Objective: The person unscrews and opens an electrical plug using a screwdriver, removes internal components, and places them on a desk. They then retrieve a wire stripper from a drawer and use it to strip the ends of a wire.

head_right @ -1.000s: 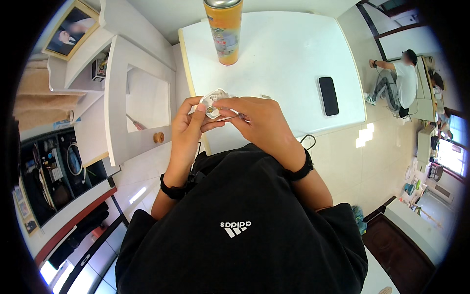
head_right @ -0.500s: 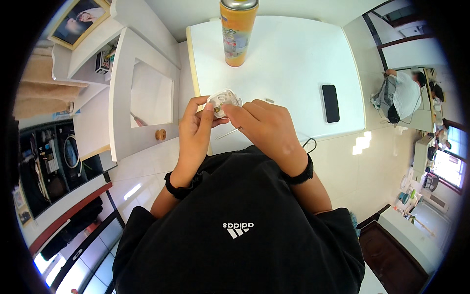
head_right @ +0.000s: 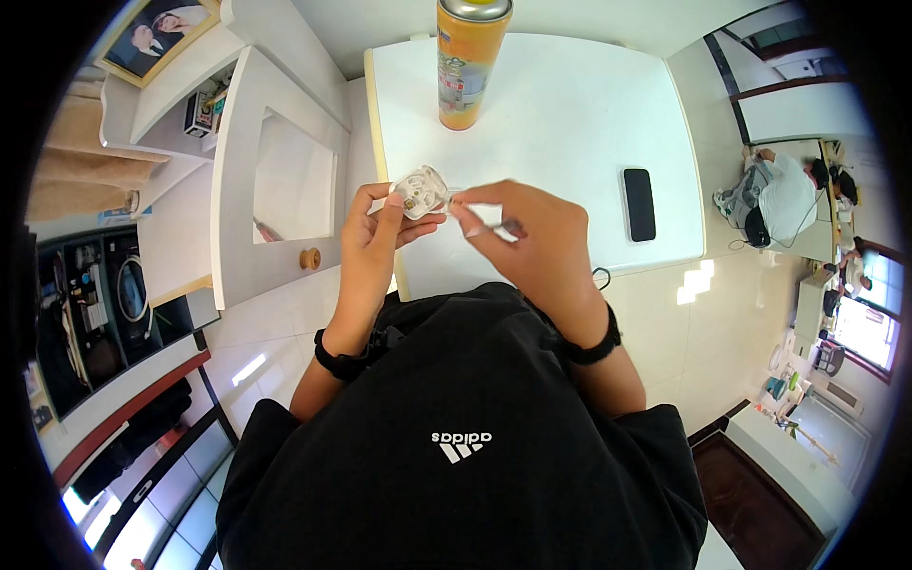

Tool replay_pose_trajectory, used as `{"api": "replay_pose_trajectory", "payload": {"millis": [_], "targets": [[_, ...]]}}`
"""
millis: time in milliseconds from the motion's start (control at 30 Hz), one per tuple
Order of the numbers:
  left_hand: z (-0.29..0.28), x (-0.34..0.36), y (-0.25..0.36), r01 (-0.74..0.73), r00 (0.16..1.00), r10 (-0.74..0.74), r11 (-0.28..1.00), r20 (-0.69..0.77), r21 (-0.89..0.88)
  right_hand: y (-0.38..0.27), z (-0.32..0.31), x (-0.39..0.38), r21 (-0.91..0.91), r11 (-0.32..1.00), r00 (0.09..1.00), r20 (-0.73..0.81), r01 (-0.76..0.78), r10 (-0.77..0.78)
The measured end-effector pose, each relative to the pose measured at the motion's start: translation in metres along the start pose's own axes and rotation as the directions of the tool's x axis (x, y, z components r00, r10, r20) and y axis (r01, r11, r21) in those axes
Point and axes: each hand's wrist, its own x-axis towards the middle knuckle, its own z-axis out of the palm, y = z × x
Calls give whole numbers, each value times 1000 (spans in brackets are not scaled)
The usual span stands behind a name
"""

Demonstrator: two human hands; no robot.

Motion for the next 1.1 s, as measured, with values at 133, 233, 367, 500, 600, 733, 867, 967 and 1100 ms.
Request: {"api": "replay_pose_trajectory", "payload": {"millis": [133, 233, 367, 500, 600, 733, 867, 967, 1100], "targets": [[2, 0, 3, -15, 1000, 16, 997, 21, -77, 11, 27, -7, 371, 833, 897, 0, -410, 442], [4, -1, 1, -30, 999, 34, 993, 32, -110, 14, 43, -7, 583, 651, 821, 51, -487, 569], [7, -2, -1, -36, 999, 40, 994, 36, -108, 7, 50, -7, 652, 599, 812, 44, -465, 582], [9, -4, -2, -52, 998, 54, 994, 19, -94, 2, 52, -3, 571, 709, 849, -40, -414, 528], [9, -5, -1, -59, 998, 61, 996, 20, -68, -1, 54, -1, 532, 747, 862, -62, -398, 504], [9, -4, -1, -73, 997, 74, 997, 21, -34, -3, 54, 0, 499, 773, 869, -75, -392, 490], [9, -4, -2, -128, 992, 128, 992, 16, -11, -5, 54, 2, 473, 788, 871, -82, -394, 485], [11, -4, 0, -166, 986, 166, 986, 16, -1, -4, 55, 3, 464, 793, 873, -79, -395, 481], [10, -5, 0, -162, 987, 162, 987, 17, 20, -3, 55, 2, 455, 804, 883, -79, -381, 463]]}}
